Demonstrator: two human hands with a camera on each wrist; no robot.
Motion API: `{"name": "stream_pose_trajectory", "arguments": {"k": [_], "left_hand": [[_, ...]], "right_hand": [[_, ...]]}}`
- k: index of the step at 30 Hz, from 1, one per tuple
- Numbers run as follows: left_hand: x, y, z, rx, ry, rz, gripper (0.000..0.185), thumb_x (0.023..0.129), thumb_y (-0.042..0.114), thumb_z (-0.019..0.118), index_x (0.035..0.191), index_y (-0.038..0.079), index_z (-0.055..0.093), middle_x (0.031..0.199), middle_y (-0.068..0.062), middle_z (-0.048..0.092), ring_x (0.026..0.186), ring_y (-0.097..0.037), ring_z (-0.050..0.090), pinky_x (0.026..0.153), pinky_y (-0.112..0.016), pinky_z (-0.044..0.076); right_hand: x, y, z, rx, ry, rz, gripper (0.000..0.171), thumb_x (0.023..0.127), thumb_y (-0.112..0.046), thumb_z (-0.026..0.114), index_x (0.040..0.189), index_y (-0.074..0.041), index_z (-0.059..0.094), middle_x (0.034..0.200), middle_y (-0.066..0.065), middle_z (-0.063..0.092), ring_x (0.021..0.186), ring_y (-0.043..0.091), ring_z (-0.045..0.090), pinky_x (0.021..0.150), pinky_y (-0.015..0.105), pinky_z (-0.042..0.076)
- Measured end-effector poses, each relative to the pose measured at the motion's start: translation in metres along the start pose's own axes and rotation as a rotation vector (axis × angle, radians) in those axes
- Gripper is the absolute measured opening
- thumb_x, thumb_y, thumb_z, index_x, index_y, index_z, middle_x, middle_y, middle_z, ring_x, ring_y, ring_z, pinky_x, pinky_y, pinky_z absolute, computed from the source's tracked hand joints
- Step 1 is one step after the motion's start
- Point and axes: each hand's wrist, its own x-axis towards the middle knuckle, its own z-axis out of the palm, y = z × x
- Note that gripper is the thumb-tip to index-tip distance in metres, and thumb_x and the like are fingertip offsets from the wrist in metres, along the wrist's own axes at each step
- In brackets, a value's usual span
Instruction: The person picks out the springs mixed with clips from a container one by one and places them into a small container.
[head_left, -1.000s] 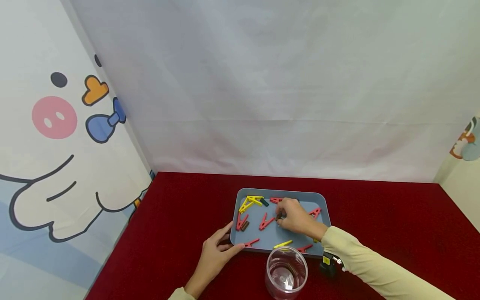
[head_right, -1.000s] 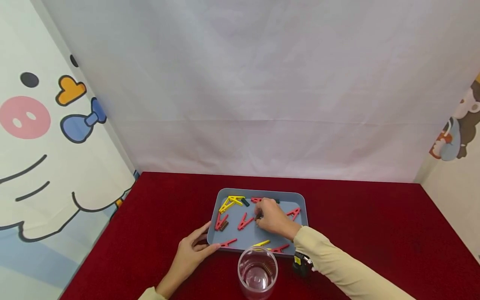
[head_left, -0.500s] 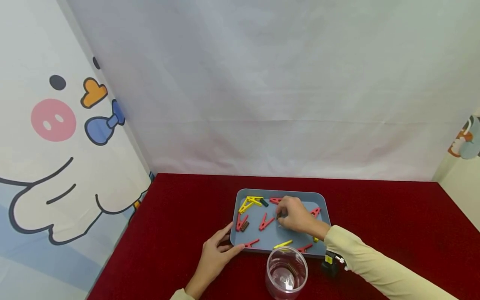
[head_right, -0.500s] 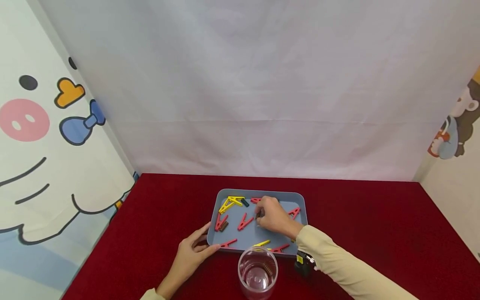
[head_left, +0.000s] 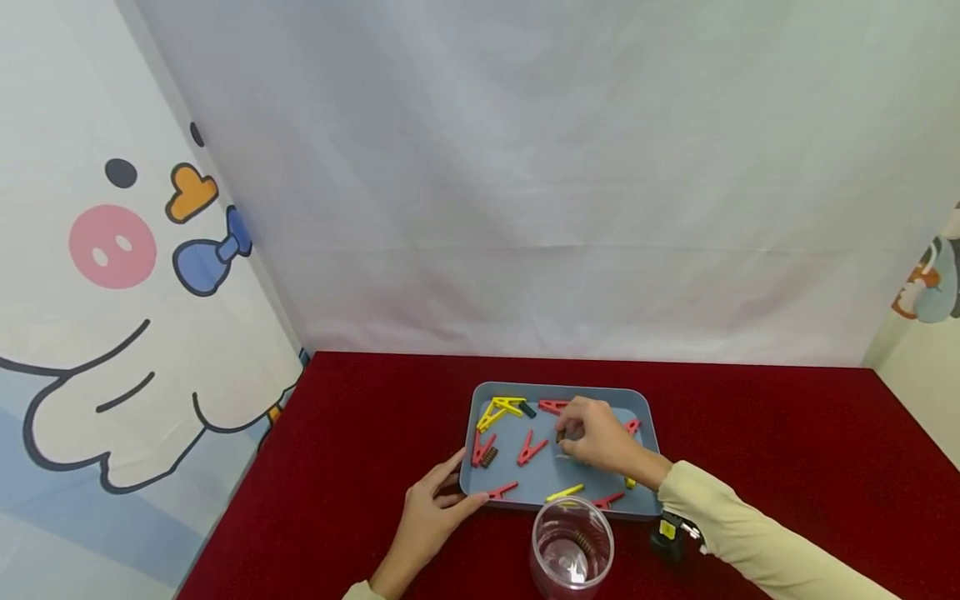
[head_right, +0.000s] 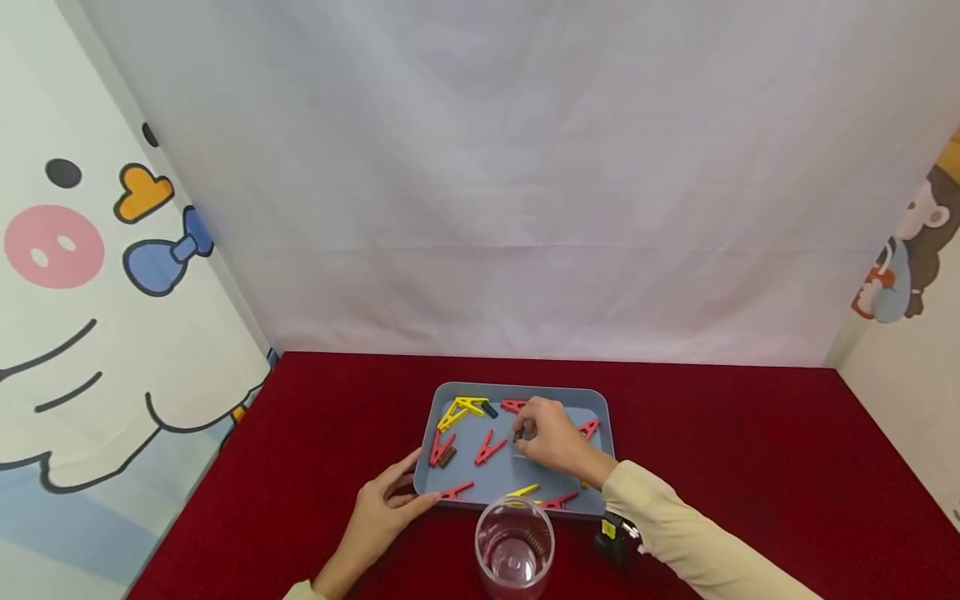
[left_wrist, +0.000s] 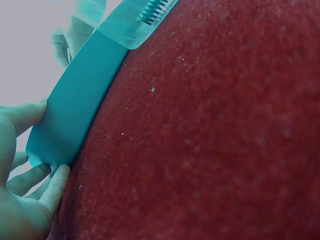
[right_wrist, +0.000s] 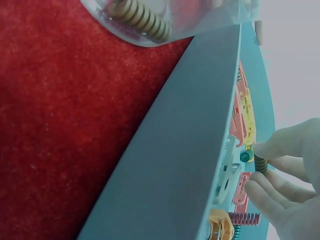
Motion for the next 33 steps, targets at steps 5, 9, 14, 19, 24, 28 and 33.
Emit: {"name": "stream_pose_trajectory", "arguments": {"k": [5,9,14,19,24,28,33], "left_hand": [[-0.001,-0.001,0.000,0.003,-0.002,-0.008,0.070,0.090,0.024,0.083,0.151,0.009,0.053,0.140,-0.019,0.061,0.122,-0.034,0.062,0.085,-0.025,0.058],[-0.001,0.000,0.001,0.008,-0.002,-0.017,0.070,0.089,0.025,0.083,0.151,0.008,0.053,0.142,-0.021,0.059,0.122,-0.034,0.061,0.085,-0.026,0.058],[0.000,0.000,0.002,0.008,-0.007,-0.025,0.071,0.090,0.026,0.083,0.151,0.009,0.053,0.143,-0.020,0.058,0.123,-0.034,0.061,0.087,-0.026,0.058],[0.000,0.000,0.002,0.006,-0.008,-0.029,0.071,0.090,0.026,0.083,0.151,0.009,0.053,0.143,-0.020,0.059,0.123,-0.034,0.061,0.086,-0.026,0.058],[-0.001,0.000,0.002,0.003,-0.003,-0.027,0.070,0.089,0.025,0.083,0.151,0.009,0.053,0.141,-0.020,0.060,0.122,-0.034,0.062,0.086,-0.026,0.058],[-0.001,0.000,0.002,0.006,0.006,-0.022,0.070,0.089,0.024,0.083,0.151,0.009,0.054,0.141,-0.020,0.060,0.122,-0.034,0.062,0.086,-0.026,0.058],[0.000,0.000,0.001,0.011,0.017,-0.015,0.070,0.089,0.023,0.084,0.150,0.010,0.054,0.141,-0.020,0.060,0.122,-0.034,0.063,0.086,-0.027,0.059]], "right_hand": [[-0.005,0.002,-0.002,0.034,0.013,-0.014,0.012,0.079,0.008,0.076,0.088,0.000,0.075,0.088,0.007,0.066,0.077,0.015,0.063,0.067,0.025,0.054],[-0.008,0.001,-0.004,0.052,0.025,-0.004,0.013,0.079,0.008,0.075,0.087,-0.002,0.075,0.089,0.006,0.066,0.076,0.015,0.063,0.067,0.024,0.054],[-0.012,0.000,-0.007,0.063,0.042,0.006,0.011,0.081,0.005,0.078,0.087,-0.003,0.075,0.090,0.006,0.067,0.077,0.017,0.064,0.066,0.025,0.055],[-0.015,-0.002,-0.009,0.069,0.041,0.000,0.011,0.082,0.004,0.080,0.088,-0.002,0.075,0.091,0.007,0.068,0.079,0.021,0.068,0.067,0.026,0.058],[-0.019,-0.006,-0.010,0.065,0.049,0.010,0.011,0.082,0.003,0.080,0.089,-0.003,0.075,0.094,0.006,0.069,0.081,0.019,0.068,0.069,0.029,0.060],[-0.022,-0.008,-0.010,0.065,0.056,0.014,0.011,0.082,0.002,0.081,0.090,-0.004,0.075,0.095,0.005,0.069,0.081,0.016,0.068,0.071,0.032,0.061],[-0.022,-0.010,-0.014,0.093,0.069,-0.003,0.012,0.082,0.003,0.081,0.090,-0.003,0.075,0.097,0.007,0.069,0.082,0.018,0.069,0.070,0.032,0.061]]}}
